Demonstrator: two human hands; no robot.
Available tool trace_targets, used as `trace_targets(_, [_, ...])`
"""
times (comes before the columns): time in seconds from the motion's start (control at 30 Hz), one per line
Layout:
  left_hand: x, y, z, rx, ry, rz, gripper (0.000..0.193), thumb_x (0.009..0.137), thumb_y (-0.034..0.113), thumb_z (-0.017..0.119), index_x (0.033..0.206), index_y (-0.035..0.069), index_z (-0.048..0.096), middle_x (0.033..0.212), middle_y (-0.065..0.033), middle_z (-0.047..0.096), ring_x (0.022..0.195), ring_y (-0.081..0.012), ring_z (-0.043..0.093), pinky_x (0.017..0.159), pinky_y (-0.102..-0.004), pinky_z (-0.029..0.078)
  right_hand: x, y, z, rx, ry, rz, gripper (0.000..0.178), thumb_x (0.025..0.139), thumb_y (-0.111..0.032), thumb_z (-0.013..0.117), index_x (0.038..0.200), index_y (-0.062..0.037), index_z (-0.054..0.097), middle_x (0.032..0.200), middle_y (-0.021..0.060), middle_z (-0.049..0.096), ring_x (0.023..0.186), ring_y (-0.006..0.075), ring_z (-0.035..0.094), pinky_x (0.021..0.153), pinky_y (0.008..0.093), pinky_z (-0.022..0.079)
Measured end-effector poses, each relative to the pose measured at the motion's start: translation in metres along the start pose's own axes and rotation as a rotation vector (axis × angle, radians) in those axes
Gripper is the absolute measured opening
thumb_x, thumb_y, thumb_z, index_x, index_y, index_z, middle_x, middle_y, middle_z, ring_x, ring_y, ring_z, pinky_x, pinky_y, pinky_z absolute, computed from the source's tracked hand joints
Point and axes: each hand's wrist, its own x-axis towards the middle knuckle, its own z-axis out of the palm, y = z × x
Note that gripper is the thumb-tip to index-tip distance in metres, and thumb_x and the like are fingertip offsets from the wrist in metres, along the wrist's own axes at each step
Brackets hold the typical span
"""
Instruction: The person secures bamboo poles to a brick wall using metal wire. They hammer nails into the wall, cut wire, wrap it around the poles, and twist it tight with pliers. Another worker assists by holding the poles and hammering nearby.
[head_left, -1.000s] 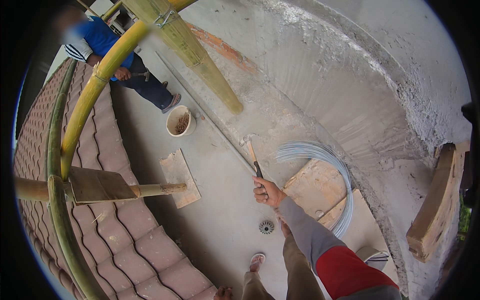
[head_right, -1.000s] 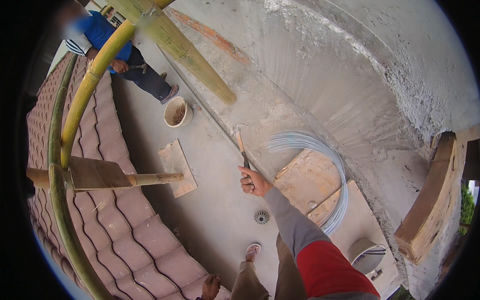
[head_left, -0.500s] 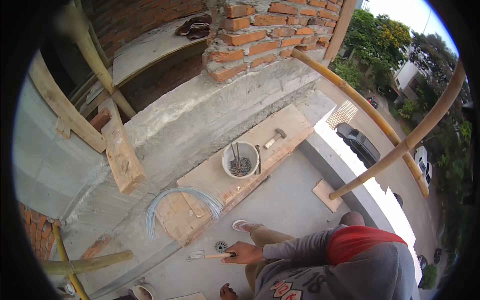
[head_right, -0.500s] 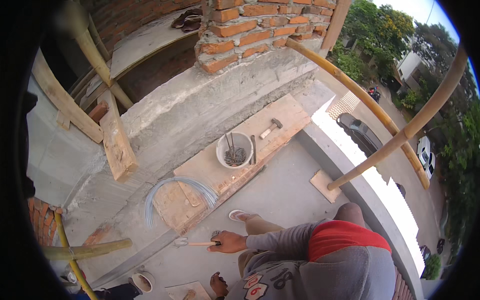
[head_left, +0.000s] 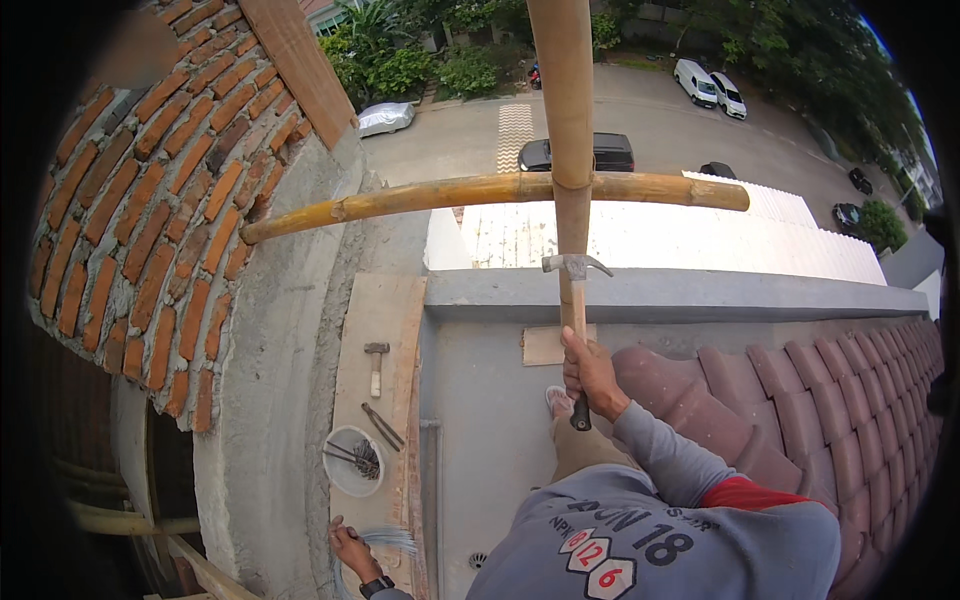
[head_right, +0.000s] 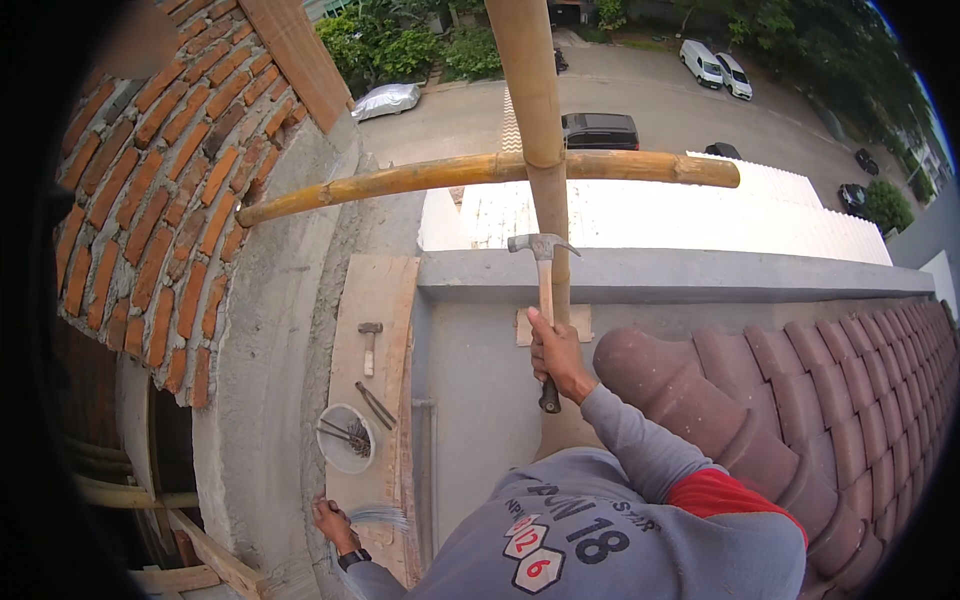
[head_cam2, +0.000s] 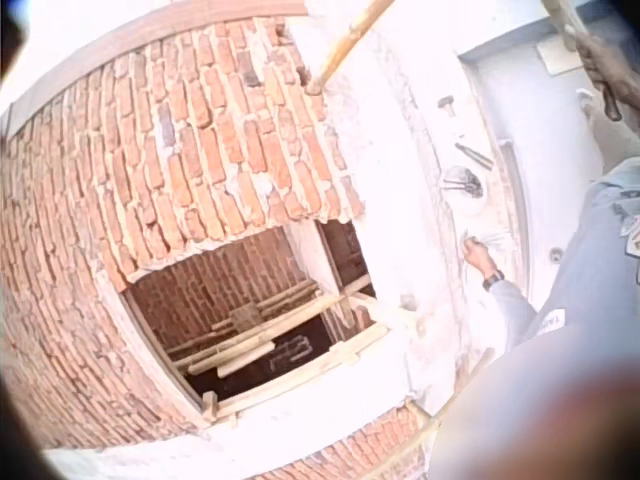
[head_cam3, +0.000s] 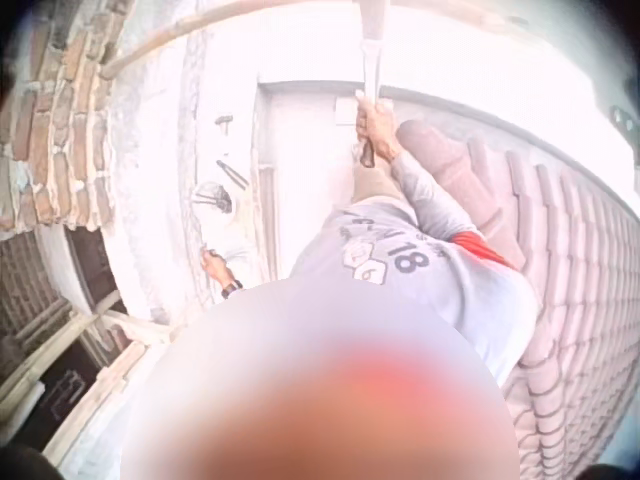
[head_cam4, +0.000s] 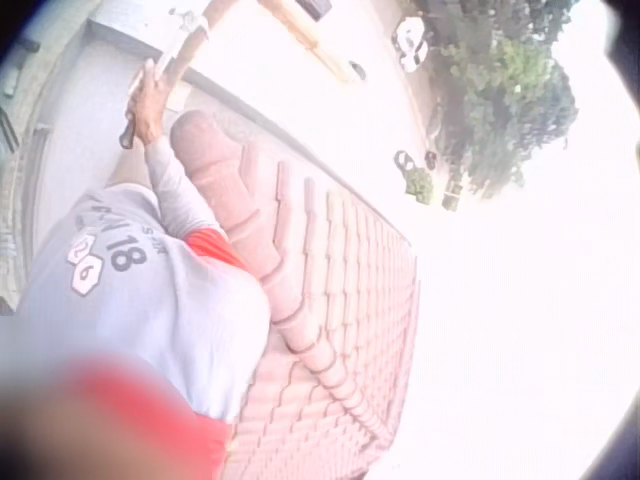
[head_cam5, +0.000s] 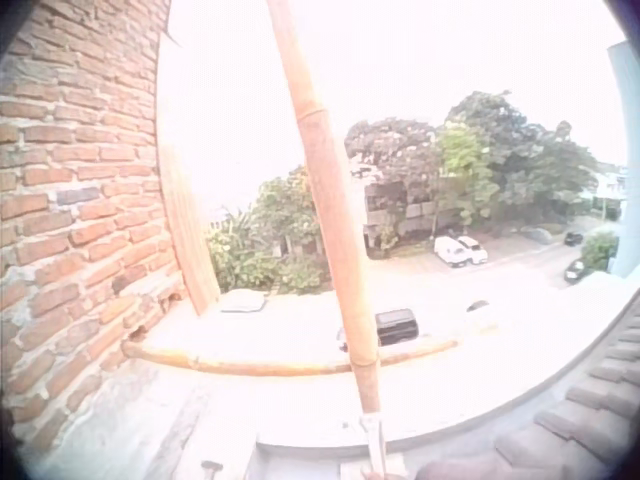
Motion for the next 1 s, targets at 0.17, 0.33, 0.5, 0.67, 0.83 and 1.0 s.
trace_targets(0.17, [-0.025,0.206,0.242,-0.144,-0.316,0.325,0.025,0.103,0.027,0.053,0.119,0.011,0.063,0.072,0.0074,0.046,0.054,-0.0001,0.033,0.046,-0.0171,0.025,0.068,-0.143,-0.074,0.067,0.235,-0.306,0.046,0.098,-0.046,0.063,0.072,-0.0178,0.037,0.053,-0.0078,0.028,0.038,0.0052,0.030,0.033,0.0245,0.029])
trace_targets(0.33, [-0.125,0.380,0.403,-0.165,-0.768,0.855,0.052,0.099,0.046,0.058,0.131,0.005,0.058,0.087,0.0056,0.050,0.058,0.0026,0.033,0.047,-0.0140,0.028,0.093,-0.222,-0.107,-0.058,0.221,-0.389,0.041,0.097,-0.041,0.066,0.075,-0.0135,0.045,0.053,-0.0079,0.033,0.038,0.0039,0.032,0.033,0.0238,0.029])
trace_targets(0.5, [-0.180,0.547,0.484,-0.260,-0.852,1.264,0.101,0.084,0.083,0.045,0.143,0.001,0.048,0.107,-0.0071,0.061,0.064,-0.0024,0.038,0.046,-0.0146,0.027,0.103,-0.227,-0.116,-0.010,-0.031,-0.211,0.043,0.101,-0.042,0.059,0.073,-0.0125,0.045,0.053,-0.0075,0.031,0.039,0.0043,0.030,0.033,0.0231,0.028])
trace_targets(0.67, [-0.241,0.609,0.537,-0.512,-0.840,1.595,0.087,0.087,0.078,0.040,0.135,0.006,0.053,0.120,-0.0178,0.057,0.099,-0.0256,0.050,0.079,-0.0456,0.045,0.106,-0.228,-0.130,-0.132,0.142,-0.308,0.040,0.098,-0.035,0.067,0.073,-0.0103,0.048,0.054,-0.0065,0.036,0.040,0.0034,0.033,0.035,0.0233,0.027])
trace_targets(0.83, [-0.251,0.603,0.551,-0.566,-1.255,1.394,0.083,0.085,0.071,0.048,0.134,0.005,0.050,0.117,-0.0159,0.055,0.105,-0.0247,0.050,0.081,-0.0398,0.047,0.110,-0.245,-0.150,-0.300,0.335,-0.426,0.040,0.094,-0.037,0.072,0.073,-0.0072,0.056,0.052,-0.0050,0.044,0.041,0.0037,0.037,0.037,0.0240,0.028])
trace_targets(1.0, [-0.240,0.619,0.552,-0.634,-1.391,1.195,0.079,0.084,0.065,0.056,0.133,0.003,0.047,0.114,-0.0141,0.053,0.111,-0.0239,0.051,0.083,-0.0340,0.049,0.127,-0.261,-0.154,-0.257,0.330,-0.409,0.038,0.095,-0.032,0.071,0.074,-0.0074,0.052,0.054,-0.0041,0.042,0.041,0.0036,0.035,0.036,0.0230,0.027])
